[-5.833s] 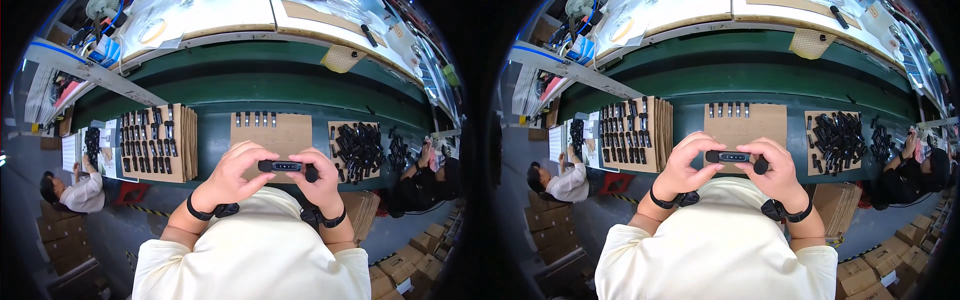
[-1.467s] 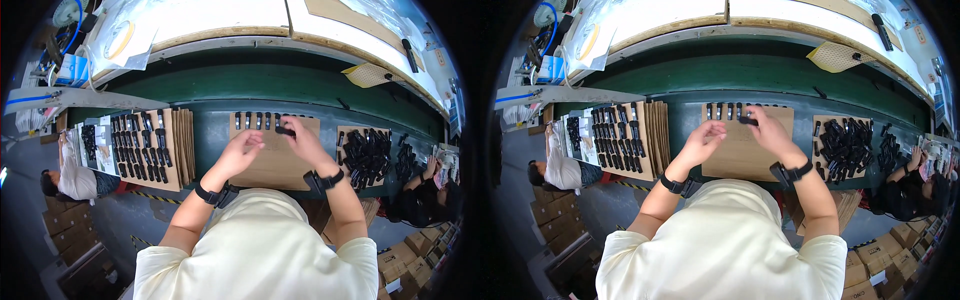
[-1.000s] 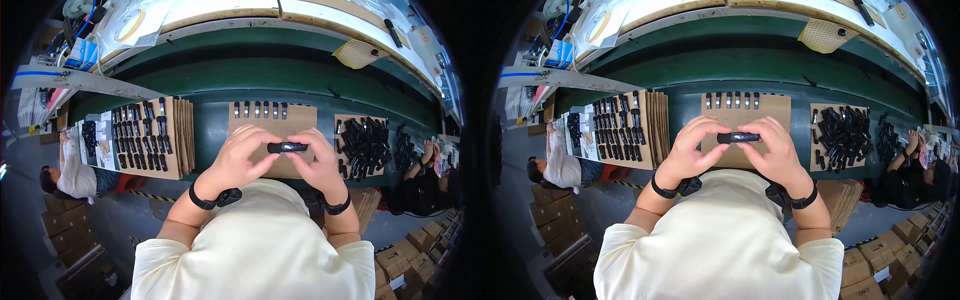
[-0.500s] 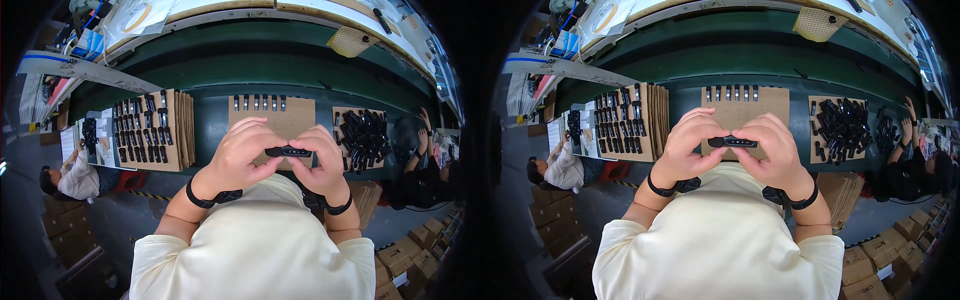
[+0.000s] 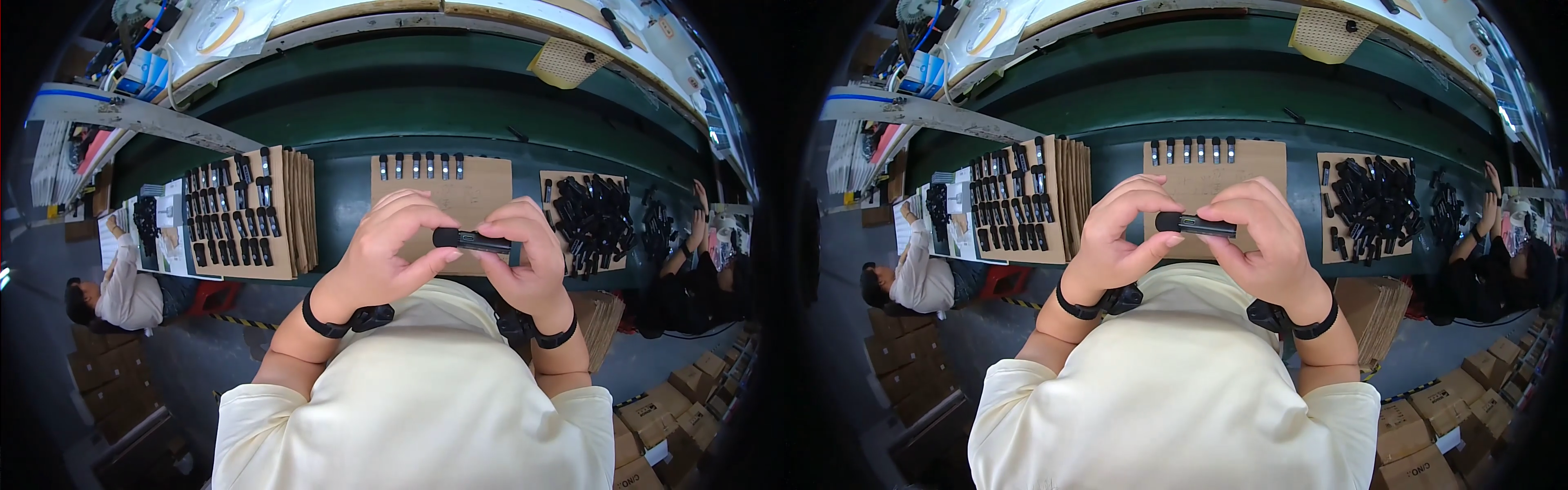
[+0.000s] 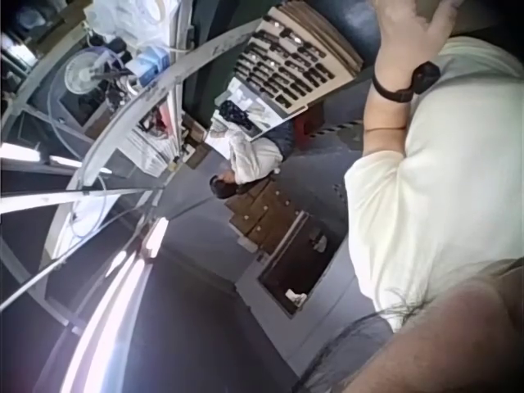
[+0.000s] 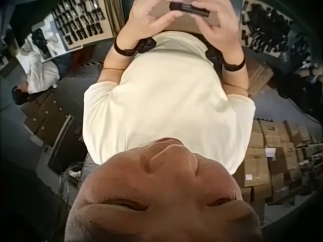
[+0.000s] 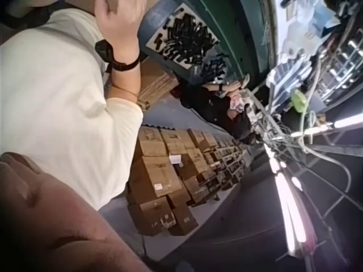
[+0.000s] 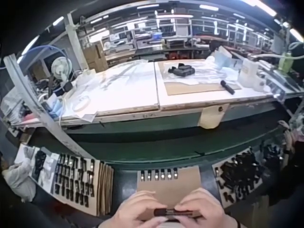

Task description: The person picks up a microphone from a cardboard sheet, turns it over by hand, and presses its buttons before placing it back and repeating the process.

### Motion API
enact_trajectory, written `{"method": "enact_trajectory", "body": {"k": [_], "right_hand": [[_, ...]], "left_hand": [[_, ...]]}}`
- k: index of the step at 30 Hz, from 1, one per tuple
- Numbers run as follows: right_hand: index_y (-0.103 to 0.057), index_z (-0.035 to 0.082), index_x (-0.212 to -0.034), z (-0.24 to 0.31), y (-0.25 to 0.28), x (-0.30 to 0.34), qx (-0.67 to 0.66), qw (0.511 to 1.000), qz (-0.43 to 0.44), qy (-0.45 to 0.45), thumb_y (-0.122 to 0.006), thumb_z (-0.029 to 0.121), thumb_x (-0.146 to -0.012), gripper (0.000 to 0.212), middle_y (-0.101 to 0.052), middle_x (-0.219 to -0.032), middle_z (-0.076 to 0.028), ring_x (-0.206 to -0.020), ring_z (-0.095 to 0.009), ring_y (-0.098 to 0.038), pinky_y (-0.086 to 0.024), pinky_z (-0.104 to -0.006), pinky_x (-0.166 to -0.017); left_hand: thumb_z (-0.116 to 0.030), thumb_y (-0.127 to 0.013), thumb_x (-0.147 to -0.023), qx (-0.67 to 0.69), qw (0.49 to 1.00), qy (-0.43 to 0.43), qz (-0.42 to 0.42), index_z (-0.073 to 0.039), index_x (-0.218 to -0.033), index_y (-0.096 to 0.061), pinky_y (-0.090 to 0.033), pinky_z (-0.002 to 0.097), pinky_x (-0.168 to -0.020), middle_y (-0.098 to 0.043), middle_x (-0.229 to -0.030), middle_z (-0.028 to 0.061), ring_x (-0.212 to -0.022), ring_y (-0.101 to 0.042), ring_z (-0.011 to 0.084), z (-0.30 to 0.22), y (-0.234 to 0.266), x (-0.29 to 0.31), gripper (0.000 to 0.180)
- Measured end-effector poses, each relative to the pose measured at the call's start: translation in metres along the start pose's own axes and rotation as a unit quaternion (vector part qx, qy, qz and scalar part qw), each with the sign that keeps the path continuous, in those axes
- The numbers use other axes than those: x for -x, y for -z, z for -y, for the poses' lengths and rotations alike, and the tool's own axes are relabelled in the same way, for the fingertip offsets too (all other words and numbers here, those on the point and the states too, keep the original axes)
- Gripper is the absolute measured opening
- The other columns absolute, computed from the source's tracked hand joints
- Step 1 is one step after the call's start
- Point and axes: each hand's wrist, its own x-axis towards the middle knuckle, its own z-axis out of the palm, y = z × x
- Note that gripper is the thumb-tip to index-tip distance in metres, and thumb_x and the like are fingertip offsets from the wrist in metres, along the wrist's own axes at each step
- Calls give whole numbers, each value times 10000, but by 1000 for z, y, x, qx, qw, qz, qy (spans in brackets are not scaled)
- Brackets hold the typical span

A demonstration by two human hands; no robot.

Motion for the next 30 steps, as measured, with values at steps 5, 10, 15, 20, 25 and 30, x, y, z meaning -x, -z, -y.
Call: {"method": "enact_trajectory", "body": {"k": [5,10,15,20,25,30], "right_hand": [[-615,23,-975,-1,2,-1,-6,1000,-12,5,-744,-67,-681,333,-633,-875,-116,-765,-233,-583,-446,-319,-673],[-617,16,-991,-1,3,0,-16,1000,-11,5,-757,-45,-701,328,-633,-876,-113,-763,-223,-577,-438,-310,-682],[-615,2,-1010,0,6,3,-43,999,-3,-14,-778,-17,-706,345,-636,-869,-109,-764,-211,-572,-429,-302,-690],[-614,-9,-1017,1,5,6,-60,997,-9,-37,-796,7,-714,354,-636,-860,-105,-766,-201,-569,-425,-303,-686],[-616,-11,-1016,-1,4,7,-73,997,-12,-34,-799,17,-722,348,-631,-846,-101,-752,-196,-564,-421,-296,-676],[-637,25,-971,0,2,5,-69,997,-23,-33,-831,34,-669,360,-652,-805,-67,-662,-179,-578,-461,-275,-614]], "left_hand": [[-125,-768,-762,-8,1000,-8,-15,2,-982,-644,-466,462,-951,-640,-832,101,-802,-620,246,1,-2,0,283],[-141,-738,-796,-8,1000,-2,-14,-4,-945,-634,-465,463,-944,-636,-811,93,-786,-615,242,1,-1,0,227],[-126,-714,-798,9,1000,14,9,-11,-881,-627,-484,448,-906,-640,-805,102,-774,-615,290,3,2,1,166],[-108,-702,-795,12,999,23,21,-7,-877,-636,-488,437,-895,-637,-800,115,-773,-612,316,4,2,4,146],[-164,-662,-859,8,999,33,9,-8,-969,-644,-453,466,-947,-651,-836,103,-791,-619,261,-5,1,-1,191],[-131,-711,-808,21,1000,-12,2,1,-1037,-643,-459,471,-940,-660,-907,111,-824,-621,268,-8,-1,-6,273]]}}
